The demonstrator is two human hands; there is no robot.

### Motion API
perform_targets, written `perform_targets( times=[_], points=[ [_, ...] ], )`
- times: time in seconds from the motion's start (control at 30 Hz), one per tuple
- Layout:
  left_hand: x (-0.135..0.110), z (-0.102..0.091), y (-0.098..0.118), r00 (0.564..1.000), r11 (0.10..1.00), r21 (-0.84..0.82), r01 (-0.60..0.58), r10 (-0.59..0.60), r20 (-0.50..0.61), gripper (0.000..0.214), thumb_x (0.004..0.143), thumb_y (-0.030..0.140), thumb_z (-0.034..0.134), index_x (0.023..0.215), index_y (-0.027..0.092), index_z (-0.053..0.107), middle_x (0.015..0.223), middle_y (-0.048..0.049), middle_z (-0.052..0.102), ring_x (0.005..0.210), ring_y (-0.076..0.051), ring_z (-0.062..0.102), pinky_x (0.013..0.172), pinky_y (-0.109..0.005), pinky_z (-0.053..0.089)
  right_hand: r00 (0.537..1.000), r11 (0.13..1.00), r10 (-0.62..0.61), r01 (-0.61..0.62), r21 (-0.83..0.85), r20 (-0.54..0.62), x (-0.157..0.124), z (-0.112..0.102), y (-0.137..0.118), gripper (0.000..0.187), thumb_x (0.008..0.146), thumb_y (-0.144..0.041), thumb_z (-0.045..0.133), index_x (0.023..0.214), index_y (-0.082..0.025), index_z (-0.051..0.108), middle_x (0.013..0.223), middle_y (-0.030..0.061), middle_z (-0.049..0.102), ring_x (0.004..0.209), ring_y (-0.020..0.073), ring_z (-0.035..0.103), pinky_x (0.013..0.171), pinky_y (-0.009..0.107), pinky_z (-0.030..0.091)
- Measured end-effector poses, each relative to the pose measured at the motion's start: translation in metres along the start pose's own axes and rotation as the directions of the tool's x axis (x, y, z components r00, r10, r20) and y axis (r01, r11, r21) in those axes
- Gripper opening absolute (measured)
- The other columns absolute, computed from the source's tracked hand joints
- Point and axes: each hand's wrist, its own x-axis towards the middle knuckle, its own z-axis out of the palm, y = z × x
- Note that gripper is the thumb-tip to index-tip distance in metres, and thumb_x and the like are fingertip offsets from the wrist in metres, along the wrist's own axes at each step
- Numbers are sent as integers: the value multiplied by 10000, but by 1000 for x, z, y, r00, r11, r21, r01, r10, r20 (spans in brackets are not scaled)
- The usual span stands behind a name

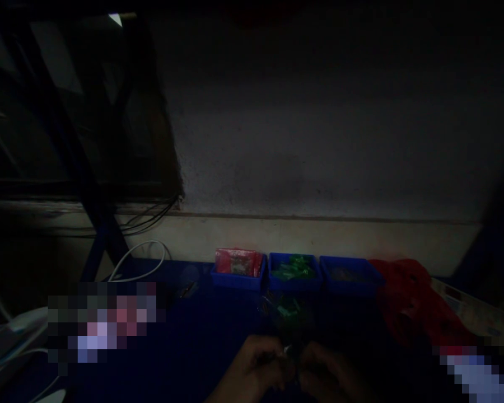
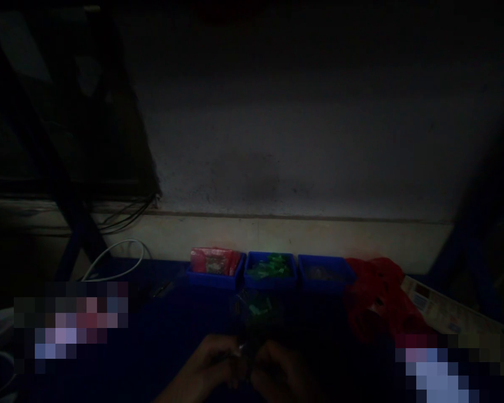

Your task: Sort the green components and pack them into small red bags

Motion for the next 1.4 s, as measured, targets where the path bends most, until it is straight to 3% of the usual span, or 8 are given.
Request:
perform_targets(
  times=[0.3, 0.57, 0.8, 0.97, 1.17, 1.4],
  points=[
    [1, -1, -1, 999, 992, 115, -50, 50, 5, 338, 770, 413, 549, 660, 114, 665, 572, 15, 504, 558, -114, 445, 541, -210, 340, 992, 997, 67, -63, 39, -110, -7, -2, -13, 180, 744, -392, 525, 737, -215, 561, 666, -32, 475, 635, 142, 456, 580, 220, 361],
    [2, 0, 0, 994, 997, 46, -64, 60, 97, 138, 643, 266, 627, 619, 130, 632, 591, 31, 488, 575, -112, 422, 582, -219, 341, 995, 999, 19, -17, 28, -102, -5, -3, -18, 207, 743, -408, 515, 673, -214, 507, 614, -50, 430, 586, 127, 411, 550, 218, 327],
    [1, 3, 5, 995, 991, 115, -75, 68, 67, 219, 754, 263, 544, 603, 134, 637, 578, 36, 454, 587, -110, 403, 569, -211, 312, 993, 999, 18, -13, 44, -115, -5, -6, -17, 205, 735, -420, 510, 699, -223, 550, 623, -43, 463, 592, 137, 434, 545, 217, 333],
    [2, 0, -7, 993, 985, 138, -104, 95, 67, 116, 710, 170, 570, 666, 135, 670, 614, 27, 525, 614, -117, 460, 601, -211, 348, 993, 1000, 22, -21, 16, -114, -4, -6, -17, 176, 740, -380, 506, 675, -219, 533, 608, -46, 440, 586, 135, 433, 542, 220, 336],
    [3, 3, -4, 996, 988, 132, -81, 74, 53, 178, 725, 287, 604, 683, 132, 680, 623, 19, 545, 606, -119, 467, 595, -213, 361, 996, 1000, 2, -2, 0, -88, -4, -7, -14, 168, 738, -368, 515, 672, -215, 535, 606, -47, 448, 573, 128, 428, 538, 220, 332],
    [4, 4, 0, 998, 981, 187, -56, 57, 2, 222, 733, 264, 563, 576, 130, 643, 541, 44, 441, 541, -100, 381, 528, -203, 293, 998, 997, -2, 8, 82, -66, 1, -4, -9, 268, 717, -472, 552, 735, -207, 586, 646, -37, 498, 590, 127, 451, 537, 215, 354]
  ],
)
